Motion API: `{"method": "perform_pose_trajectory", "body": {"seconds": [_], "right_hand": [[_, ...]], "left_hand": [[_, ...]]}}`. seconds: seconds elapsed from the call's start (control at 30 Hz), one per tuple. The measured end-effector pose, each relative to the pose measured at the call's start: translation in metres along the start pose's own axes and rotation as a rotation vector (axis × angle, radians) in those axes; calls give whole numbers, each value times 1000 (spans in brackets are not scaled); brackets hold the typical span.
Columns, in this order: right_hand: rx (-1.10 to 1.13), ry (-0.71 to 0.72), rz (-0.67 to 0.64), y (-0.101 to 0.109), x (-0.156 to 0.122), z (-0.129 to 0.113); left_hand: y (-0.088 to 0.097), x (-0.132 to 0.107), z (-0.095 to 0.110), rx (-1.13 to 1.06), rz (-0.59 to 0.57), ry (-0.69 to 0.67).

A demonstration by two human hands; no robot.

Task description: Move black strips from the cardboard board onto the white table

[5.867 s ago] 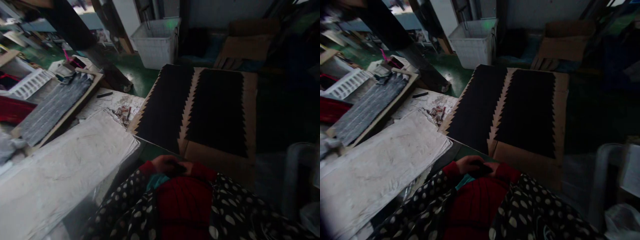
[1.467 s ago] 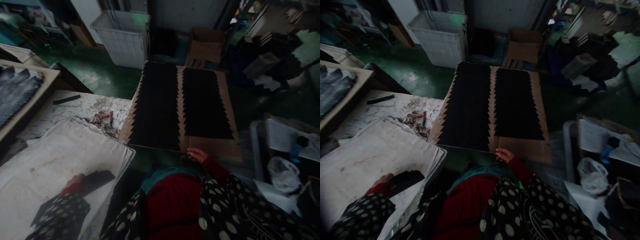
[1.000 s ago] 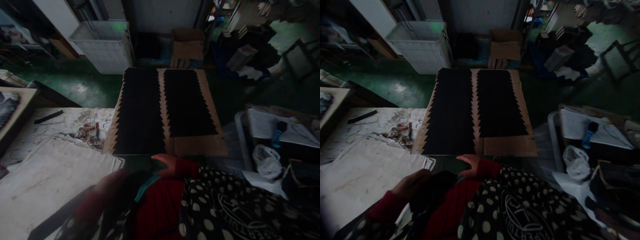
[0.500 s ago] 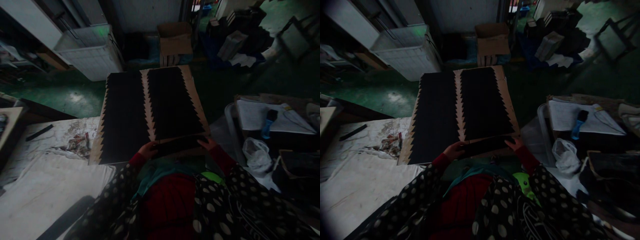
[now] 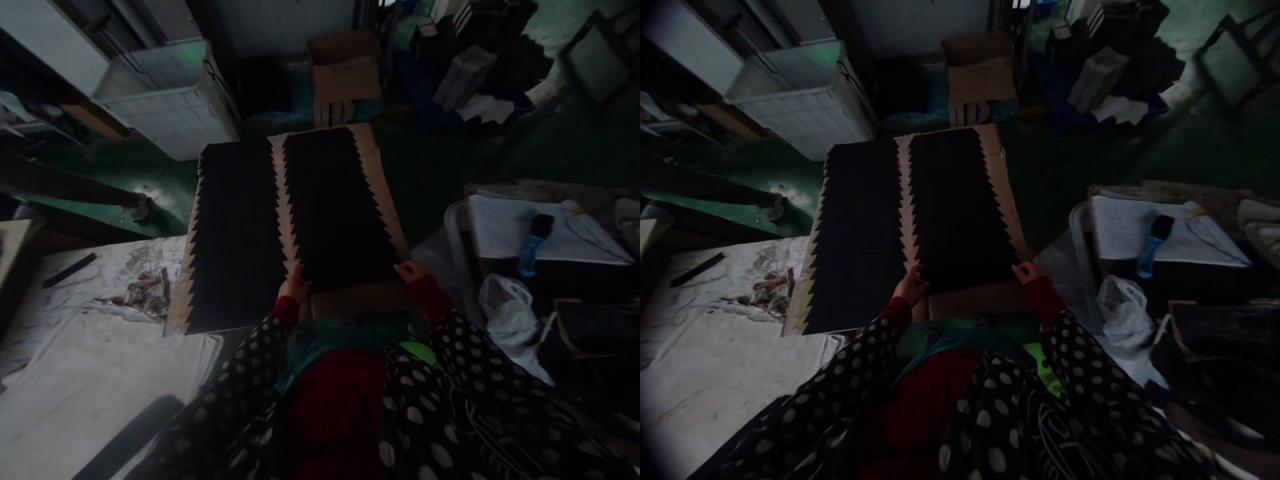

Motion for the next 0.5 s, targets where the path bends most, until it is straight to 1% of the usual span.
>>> {"method": "perform_pose_trajectory", "body": {"seconds": [0.23, 0.37, 0.43, 0.5], "right_hand": [[-87, 43, -14, -9, 7, 2], [-134, 67, -24, -11, 7, -1], [-170, 66, 1, -10, 5, -3], [-201, 61, 44, -6, 3, -3]], "left_hand": [[-5, 1, -4, 55, -30, 8], [-5, -1, -2, 100, -33, -7], [1, -4, -1, 125, -3, -26], [14, -11, -7, 141, 39, -46]]}}
Point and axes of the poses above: each hand's wrist, its own x-axis towards the middle knuckle, its own y-axis out of the back of the hand, z = x × y, the point moved 8 cm from there along x, towards the middle knuckle, and after that the axes turned 6 degrees about -x, right-handed, at the moved point
